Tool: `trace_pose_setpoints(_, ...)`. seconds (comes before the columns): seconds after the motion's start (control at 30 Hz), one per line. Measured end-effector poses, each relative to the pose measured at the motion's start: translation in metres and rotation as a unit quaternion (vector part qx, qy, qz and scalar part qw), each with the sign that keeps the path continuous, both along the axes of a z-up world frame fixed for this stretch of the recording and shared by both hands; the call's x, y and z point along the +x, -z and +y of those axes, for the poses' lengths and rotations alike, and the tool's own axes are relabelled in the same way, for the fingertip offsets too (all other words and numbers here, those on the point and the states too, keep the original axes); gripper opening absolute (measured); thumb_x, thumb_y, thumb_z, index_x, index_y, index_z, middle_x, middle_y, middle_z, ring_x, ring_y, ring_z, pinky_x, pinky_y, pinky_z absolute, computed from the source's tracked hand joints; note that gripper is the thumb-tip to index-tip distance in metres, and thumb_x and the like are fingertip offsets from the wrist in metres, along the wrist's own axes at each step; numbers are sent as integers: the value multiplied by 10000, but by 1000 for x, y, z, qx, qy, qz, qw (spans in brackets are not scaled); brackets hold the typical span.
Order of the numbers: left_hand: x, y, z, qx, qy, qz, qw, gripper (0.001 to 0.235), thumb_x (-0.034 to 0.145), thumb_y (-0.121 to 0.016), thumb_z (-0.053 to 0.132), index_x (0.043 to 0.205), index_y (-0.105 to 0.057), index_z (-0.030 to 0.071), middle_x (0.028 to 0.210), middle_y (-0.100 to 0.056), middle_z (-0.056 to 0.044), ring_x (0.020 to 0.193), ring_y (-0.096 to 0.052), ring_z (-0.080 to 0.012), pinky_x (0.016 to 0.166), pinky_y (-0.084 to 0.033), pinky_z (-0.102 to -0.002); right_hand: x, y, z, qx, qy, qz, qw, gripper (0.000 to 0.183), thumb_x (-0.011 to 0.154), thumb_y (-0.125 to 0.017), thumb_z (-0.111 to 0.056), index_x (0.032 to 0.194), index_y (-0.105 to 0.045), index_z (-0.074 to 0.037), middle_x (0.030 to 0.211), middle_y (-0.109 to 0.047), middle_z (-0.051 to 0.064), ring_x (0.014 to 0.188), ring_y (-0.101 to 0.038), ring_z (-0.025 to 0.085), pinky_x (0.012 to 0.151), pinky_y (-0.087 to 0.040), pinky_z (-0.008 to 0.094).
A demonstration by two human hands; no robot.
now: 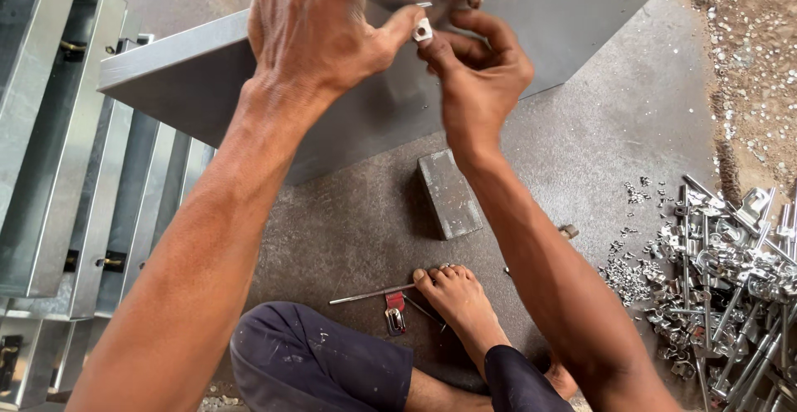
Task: The person assembles a metal tray by attaching a sliding latch and other hardware to a metal sheet using a hammer and screws, then flips the tray to hammer the edges.
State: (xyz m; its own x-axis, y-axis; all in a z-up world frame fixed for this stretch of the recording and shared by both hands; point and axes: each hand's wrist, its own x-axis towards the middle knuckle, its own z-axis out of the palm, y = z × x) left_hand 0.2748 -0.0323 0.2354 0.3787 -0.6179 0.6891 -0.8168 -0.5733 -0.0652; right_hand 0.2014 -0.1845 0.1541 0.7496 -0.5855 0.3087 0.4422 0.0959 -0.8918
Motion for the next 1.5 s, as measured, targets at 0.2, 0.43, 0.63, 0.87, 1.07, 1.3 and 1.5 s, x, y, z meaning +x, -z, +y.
trace_pose_setpoints(0.2,-98,7,-5,-1,19,7,1000,153,954,-788,200,935,-746,54,729,-618,-45,578,-518,-158,497,-423,-350,-118,-35,-20,329,-156,273,891,493,848,-680,-199,1296,-631,-1,1213,-660,181,1195,-581,280,1173,-350,420)
trace_pose_setpoints(0.43,-214,64,6,-114,95,50,988,153,869,-707,108,1004,-714,37,908,-663,-53,848,-649,-195,806,-528,-354,-191,9,-30,406,-115,331,844,205,873,-696,-195,986,-637,-34,887,-682,117,897,-652,276,941,-537,478)
trace_pose_setpoints(0.63,-262,152,-25,-580,12,719,384,351,851,-753,313,1043,-697,25,993,-696,-81,924,-642,-209,833,-522,-358,-187,83,-38,387,-182,359,830,161,802,-679,-130,903,-690,-4,906,-708,141,860,-661,282,858,-555,417)
trace_pose_setpoints(0.87,-205,213,-28,-566,-13,782,259,292,812,-737,135,1074,-679,21,1063,-674,-68,988,-621,-204,951,-521,-365,-173,117,-58,408,-270,310,815,315,796,-683,-129,1054,-683,52,1008,-708,141,905,-641,264,874,-521,382)
trace_pose_setpoints(1.07,-175,276,-38,-628,96,743,210,151,896,-736,125,964,-644,27,1002,-656,-69,1010,-603,-210,949,-515,-415,-160,120,-79,276,-121,391,869,344,841,-768,-188,1119,-705,4,1071,-728,61,929,-634,158,835,-488,297)
trace_pose_setpoints(1.3,-262,291,-27,-572,113,774,249,372,855,-782,127,1200,-673,40,1227,-665,-36,1229,-582,-180,1150,-397,-331,-229,158,-108,33,30,471,881,391,821,-859,-179,1076,-672,52,931,-719,83,788,-649,140,652,-509,257)
trace_pose_setpoints(1.5,-265,283,-34,-563,63,746,349,481,788,-817,105,1241,-661,60,1241,-669,-28,1227,-580,-177,1130,-378,-313,-259,189,-134,-228,-19,512,828,460,915,-755,-405,1131,-690,-4,949,-709,117,818,-647,195,705,-511,328)
